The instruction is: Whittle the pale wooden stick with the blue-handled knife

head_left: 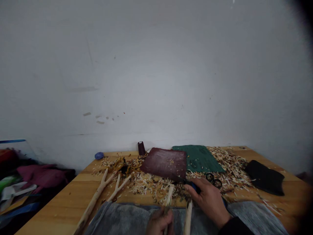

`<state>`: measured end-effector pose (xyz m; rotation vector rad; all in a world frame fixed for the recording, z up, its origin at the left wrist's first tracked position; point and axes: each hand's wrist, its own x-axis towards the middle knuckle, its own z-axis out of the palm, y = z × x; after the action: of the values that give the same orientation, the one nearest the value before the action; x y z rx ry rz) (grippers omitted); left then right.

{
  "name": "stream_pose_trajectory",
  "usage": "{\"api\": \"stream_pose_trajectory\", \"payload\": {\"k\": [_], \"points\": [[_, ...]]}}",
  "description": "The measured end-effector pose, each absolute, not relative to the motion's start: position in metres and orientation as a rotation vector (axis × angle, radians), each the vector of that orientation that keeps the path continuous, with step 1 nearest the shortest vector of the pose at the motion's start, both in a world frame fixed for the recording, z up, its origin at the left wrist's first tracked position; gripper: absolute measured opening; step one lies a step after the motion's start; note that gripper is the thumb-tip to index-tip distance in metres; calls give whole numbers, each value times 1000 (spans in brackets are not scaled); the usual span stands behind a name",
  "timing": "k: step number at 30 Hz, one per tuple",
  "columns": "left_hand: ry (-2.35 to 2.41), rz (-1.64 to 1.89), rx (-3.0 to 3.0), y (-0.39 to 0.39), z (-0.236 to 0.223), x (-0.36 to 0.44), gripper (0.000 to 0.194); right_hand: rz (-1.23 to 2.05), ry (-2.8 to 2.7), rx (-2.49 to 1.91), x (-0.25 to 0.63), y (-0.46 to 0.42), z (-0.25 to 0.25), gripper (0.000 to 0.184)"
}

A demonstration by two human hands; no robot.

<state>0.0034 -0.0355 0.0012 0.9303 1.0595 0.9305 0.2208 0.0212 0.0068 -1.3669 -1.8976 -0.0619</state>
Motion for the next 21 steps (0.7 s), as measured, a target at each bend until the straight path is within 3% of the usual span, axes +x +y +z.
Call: {"api": "stream_pose_trajectory", "payload": {"k": [9,21], "points": [[1144,1061,966,-36,1,6,55,109,-2148,-1007,183,-5,20,36],[1186,969,1011,-35,-4,2,61,182,-2152,-1069,183,-5,19,48]]}}
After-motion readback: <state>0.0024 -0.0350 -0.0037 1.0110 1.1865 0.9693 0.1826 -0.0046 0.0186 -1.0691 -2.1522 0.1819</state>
